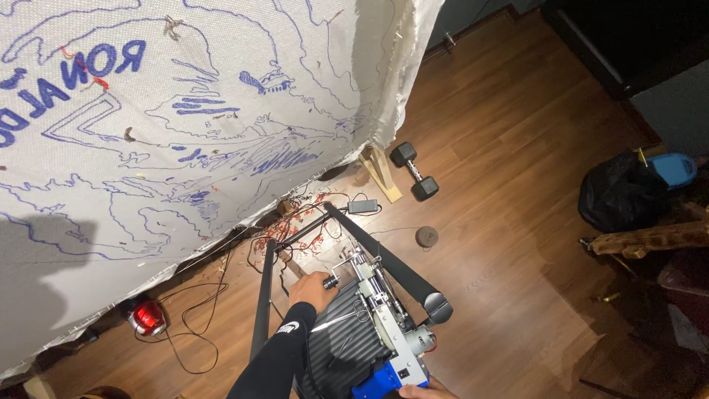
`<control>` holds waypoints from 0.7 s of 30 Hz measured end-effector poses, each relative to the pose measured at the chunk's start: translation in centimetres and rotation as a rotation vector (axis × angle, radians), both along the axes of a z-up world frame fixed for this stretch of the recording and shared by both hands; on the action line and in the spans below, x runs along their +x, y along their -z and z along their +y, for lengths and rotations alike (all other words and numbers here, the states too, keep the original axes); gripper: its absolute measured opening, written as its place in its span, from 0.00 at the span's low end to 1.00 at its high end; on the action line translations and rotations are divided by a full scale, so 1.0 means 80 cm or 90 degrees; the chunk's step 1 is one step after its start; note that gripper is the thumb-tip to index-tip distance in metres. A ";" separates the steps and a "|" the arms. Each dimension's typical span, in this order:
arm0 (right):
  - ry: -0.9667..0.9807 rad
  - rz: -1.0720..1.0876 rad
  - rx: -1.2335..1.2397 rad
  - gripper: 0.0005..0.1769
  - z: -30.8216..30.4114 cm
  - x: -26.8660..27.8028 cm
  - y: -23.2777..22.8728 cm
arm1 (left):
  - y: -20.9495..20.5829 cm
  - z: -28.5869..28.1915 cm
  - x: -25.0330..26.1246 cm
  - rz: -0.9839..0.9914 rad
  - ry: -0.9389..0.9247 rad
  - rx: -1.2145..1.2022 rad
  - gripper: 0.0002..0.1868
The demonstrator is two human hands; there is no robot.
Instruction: Tufting a rug on a large canvas frame using a tufting gun and yarn.
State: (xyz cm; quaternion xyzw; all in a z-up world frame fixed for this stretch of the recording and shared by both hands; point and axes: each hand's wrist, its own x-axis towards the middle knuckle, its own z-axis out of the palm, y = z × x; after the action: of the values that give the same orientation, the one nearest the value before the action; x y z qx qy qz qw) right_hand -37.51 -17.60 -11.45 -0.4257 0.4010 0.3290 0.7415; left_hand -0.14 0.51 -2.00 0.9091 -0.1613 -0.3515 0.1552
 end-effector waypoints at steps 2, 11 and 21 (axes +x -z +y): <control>-0.040 -0.011 0.002 0.41 -0.005 -0.003 0.006 | -0.012 -0.001 0.002 0.015 0.003 -0.004 0.14; -0.048 0.043 0.014 0.48 -0.013 0.003 0.002 | -0.001 -0.006 0.008 0.077 0.035 -0.088 0.15; -0.051 0.013 0.024 0.47 -0.020 -0.014 0.029 | 0.006 -0.014 0.005 0.106 0.099 -0.030 0.31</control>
State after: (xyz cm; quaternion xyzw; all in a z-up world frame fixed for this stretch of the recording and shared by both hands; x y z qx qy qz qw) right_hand -38.66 -19.16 -13.76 -0.4242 0.3848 0.3700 0.7315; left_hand 0.24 -0.59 -2.50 0.8576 -0.2260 -0.4327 0.1618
